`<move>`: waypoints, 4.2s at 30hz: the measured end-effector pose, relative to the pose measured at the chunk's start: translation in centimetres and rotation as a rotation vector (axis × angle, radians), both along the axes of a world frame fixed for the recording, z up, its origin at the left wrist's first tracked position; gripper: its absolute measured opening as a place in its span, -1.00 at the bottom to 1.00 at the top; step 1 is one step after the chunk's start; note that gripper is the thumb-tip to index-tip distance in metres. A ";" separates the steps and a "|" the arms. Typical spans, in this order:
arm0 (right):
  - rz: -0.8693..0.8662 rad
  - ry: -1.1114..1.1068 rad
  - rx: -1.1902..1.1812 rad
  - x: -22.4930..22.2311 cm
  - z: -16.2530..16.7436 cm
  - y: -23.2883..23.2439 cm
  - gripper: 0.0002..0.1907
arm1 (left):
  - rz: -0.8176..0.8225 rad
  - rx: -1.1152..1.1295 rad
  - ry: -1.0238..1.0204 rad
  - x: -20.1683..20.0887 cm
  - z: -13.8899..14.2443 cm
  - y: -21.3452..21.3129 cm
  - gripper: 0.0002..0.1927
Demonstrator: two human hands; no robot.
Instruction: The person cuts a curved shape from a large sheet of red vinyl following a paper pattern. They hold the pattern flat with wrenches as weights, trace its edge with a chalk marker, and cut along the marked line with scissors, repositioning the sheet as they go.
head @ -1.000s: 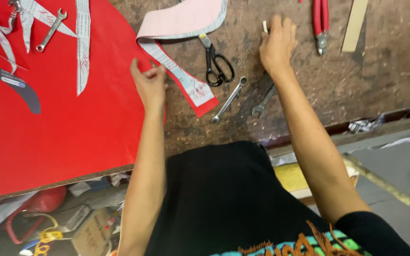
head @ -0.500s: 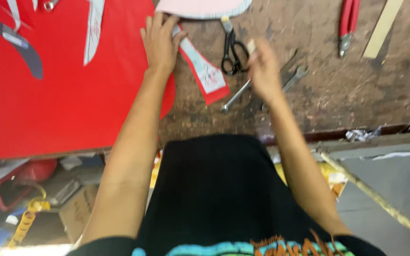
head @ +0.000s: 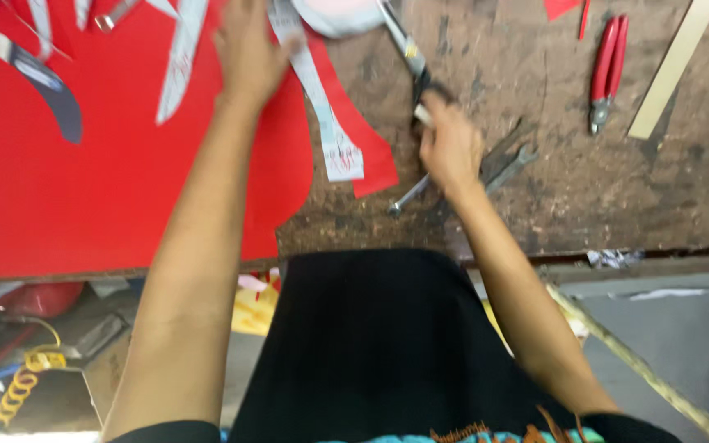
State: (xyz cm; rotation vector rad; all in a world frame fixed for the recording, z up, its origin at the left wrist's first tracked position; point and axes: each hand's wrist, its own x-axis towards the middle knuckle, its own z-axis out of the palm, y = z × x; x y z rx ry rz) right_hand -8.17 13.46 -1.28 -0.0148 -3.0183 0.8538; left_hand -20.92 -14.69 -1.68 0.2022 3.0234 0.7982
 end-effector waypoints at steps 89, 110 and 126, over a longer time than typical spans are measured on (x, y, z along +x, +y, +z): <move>0.186 -0.123 -0.566 6.5 -2.9 -3.5 -0.85 | -0.300 0.033 -0.158 17.9 -2.7 2.8 -0.02; 0.298 0.041 -0.499 7.4 -3.1 -4.5 -0.90 | -0.271 -0.121 -0.134 17.8 -3.8 3.8 0.05; 0.237 -0.024 -0.482 8.2 -2.5 -4.7 -0.93 | -0.319 -0.115 -0.174 17.5 -3.4 3.4 0.14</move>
